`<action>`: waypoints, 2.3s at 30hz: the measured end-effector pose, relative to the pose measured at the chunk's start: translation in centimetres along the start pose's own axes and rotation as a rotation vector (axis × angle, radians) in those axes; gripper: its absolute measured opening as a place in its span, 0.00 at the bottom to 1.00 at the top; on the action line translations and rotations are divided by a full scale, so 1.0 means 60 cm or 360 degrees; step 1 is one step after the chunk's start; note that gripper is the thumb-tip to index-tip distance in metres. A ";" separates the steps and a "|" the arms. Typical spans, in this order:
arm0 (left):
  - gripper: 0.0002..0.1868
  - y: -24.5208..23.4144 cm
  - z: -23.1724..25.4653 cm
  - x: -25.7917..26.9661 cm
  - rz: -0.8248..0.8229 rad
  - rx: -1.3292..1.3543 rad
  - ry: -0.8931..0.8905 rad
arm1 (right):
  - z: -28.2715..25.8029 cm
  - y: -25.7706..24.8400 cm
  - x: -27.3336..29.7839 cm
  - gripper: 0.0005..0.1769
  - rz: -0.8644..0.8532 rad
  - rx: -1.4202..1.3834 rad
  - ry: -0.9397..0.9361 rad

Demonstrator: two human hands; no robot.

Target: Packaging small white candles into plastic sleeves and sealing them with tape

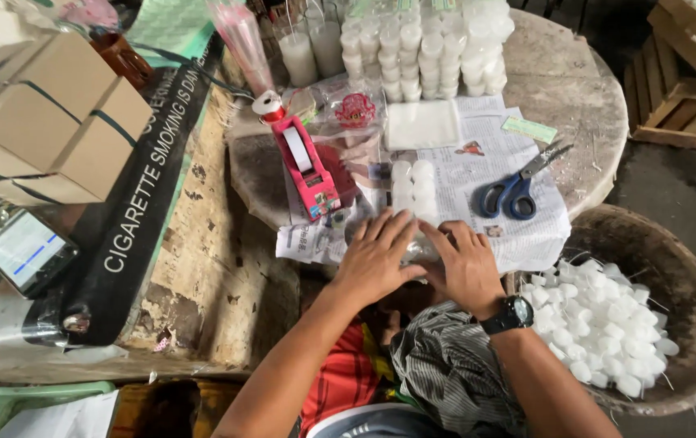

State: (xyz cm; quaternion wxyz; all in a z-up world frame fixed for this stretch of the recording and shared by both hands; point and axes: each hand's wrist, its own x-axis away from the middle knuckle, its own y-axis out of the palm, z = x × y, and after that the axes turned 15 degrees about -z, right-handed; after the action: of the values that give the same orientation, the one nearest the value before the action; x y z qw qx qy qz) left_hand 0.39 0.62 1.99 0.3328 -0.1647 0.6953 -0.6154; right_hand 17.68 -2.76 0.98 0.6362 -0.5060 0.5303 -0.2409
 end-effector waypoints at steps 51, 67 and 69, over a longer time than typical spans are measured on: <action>0.17 0.054 0.131 0.141 -0.0189 0.3159 -0.0976 | -0.009 0.181 0.180 0.37 -0.0179 -0.1176 0.0386; 0.30 0.089 0.129 0.143 0.0499 0.3388 -0.0141 | -0.050 -0.088 0.084 0.23 0.0362 -0.2969 0.0141; 0.34 0.086 0.128 0.142 0.0455 0.3458 -0.0298 | -0.045 -0.098 0.084 0.27 0.0310 -0.2932 0.0219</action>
State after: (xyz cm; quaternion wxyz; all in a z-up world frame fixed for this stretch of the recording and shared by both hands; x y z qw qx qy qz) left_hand 0.26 -9.56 -5.38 0.4200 0.2521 -0.2322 -0.8403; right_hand 18.19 -10.26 4.29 -0.0320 -0.7494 0.5891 0.3005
